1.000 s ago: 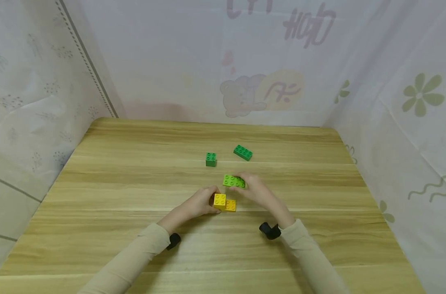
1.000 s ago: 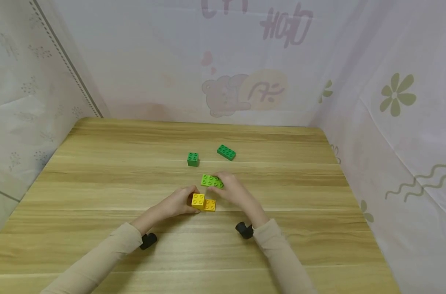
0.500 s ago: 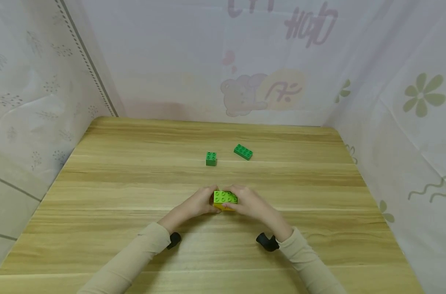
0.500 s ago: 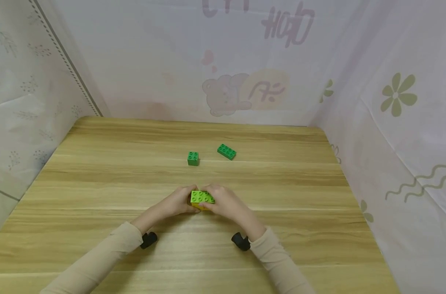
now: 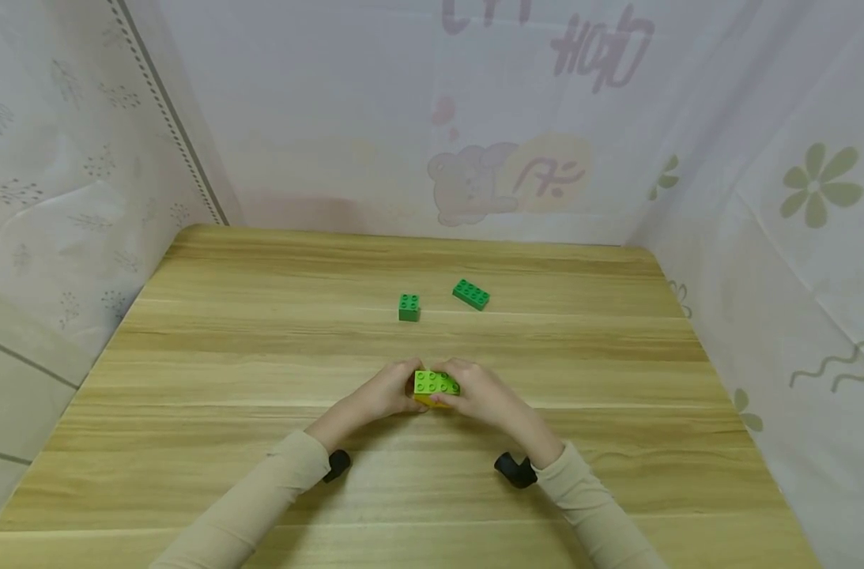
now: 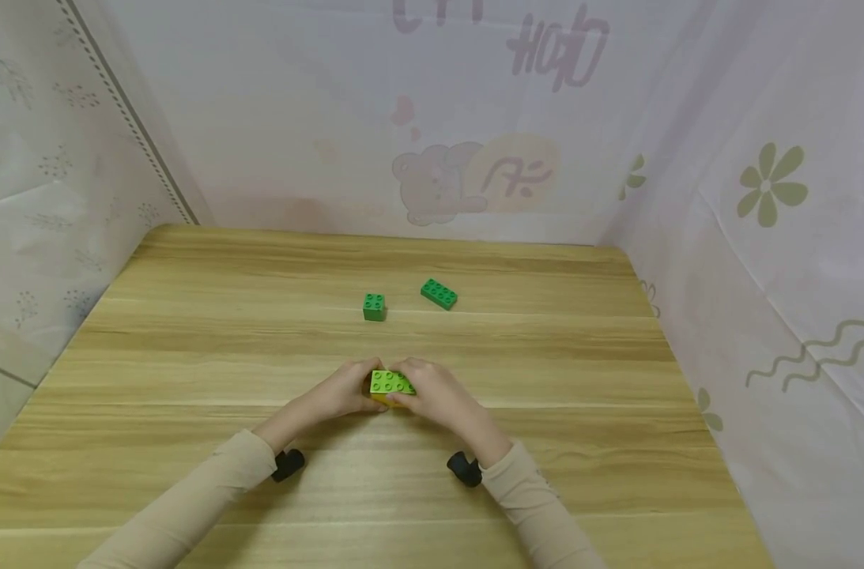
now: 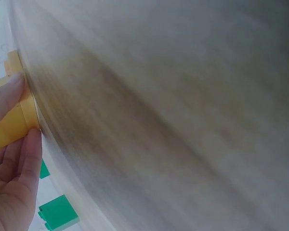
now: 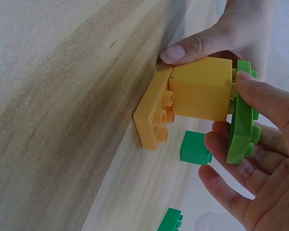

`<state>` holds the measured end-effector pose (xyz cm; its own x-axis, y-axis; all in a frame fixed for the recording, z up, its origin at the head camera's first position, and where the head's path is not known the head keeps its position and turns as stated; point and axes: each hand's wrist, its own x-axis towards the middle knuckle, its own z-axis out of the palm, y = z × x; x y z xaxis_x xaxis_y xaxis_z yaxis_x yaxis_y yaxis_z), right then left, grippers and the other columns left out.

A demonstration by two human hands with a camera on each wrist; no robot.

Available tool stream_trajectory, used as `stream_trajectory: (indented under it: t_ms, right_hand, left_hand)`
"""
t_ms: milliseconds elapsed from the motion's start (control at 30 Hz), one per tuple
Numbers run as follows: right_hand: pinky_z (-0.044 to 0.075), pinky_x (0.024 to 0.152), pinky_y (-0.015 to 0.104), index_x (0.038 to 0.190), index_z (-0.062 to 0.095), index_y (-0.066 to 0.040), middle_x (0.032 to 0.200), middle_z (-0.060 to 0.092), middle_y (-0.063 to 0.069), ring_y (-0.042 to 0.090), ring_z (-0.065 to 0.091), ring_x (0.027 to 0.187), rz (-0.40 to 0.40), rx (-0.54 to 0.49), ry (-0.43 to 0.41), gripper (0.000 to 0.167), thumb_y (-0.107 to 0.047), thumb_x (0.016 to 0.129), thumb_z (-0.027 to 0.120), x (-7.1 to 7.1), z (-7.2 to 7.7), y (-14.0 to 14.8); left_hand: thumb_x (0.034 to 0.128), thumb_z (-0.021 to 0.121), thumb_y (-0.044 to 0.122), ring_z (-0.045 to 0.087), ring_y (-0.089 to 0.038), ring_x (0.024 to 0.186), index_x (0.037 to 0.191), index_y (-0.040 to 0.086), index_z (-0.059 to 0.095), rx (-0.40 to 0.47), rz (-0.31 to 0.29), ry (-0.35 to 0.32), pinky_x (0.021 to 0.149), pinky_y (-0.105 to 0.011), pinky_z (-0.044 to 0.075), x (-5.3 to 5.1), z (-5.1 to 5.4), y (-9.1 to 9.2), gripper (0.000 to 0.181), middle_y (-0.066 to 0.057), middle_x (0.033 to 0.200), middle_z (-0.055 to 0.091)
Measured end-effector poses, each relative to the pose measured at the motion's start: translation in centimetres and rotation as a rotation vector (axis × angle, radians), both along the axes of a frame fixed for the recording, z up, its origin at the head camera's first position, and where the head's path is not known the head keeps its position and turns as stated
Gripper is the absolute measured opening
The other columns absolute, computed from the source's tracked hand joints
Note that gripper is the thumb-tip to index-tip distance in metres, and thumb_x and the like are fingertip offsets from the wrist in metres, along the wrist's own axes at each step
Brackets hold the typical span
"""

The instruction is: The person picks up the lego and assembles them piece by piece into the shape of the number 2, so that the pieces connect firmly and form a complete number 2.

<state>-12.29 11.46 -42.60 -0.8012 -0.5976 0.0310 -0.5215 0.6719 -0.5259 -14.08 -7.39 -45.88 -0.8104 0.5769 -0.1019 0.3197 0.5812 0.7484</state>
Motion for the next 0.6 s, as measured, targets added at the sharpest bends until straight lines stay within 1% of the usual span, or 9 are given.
stream_trajectory:
  t_ms: [200,400,600]
  right_hand:
    - [0.051,0.075,0.027,0.119,0.056,-0.003,0.113,0.062,0.010,0.015,0.059,0.093,0.009,0.020,0.000,0.042,-0.025,0.084,0.065,-0.01,0.02,-0.02]
    - [0.051,0.075,0.028,0.117,0.058,-0.003,0.112,0.063,0.010,0.016,0.060,0.094,0.036,0.077,0.042,0.040,-0.026,0.085,0.064,-0.07,0.29,-0.17]
    - [0.052,0.076,0.028,0.115,0.059,-0.004,0.110,0.064,0.009,0.016,0.061,0.094,0.043,0.086,0.070,0.039,-0.027,0.085,0.064,-0.08,0.30,-0.18]
  left_hand:
    - [0.0678,0.079,0.005,0.060,-0.017,0.086,0.095,0.003,0.055,0.006,-0.006,-0.008,0.079,-0.031,0.052,0.00,0.00,-0.03,0.036,-0.008,0.093,0.064]
    - [0.0675,0.079,0.004,0.058,-0.015,0.083,0.094,0.003,0.054,0.000,-0.007,-0.004,0.076,-0.029,0.051,-0.04,-0.04,-0.10,0.036,-0.007,0.090,0.063]
    - [0.0674,0.079,0.005,0.057,-0.014,0.081,0.094,0.003,0.054,-0.008,-0.004,0.002,0.074,-0.029,0.050,-0.04,0.03,0.00,0.036,-0.006,0.089,0.063]
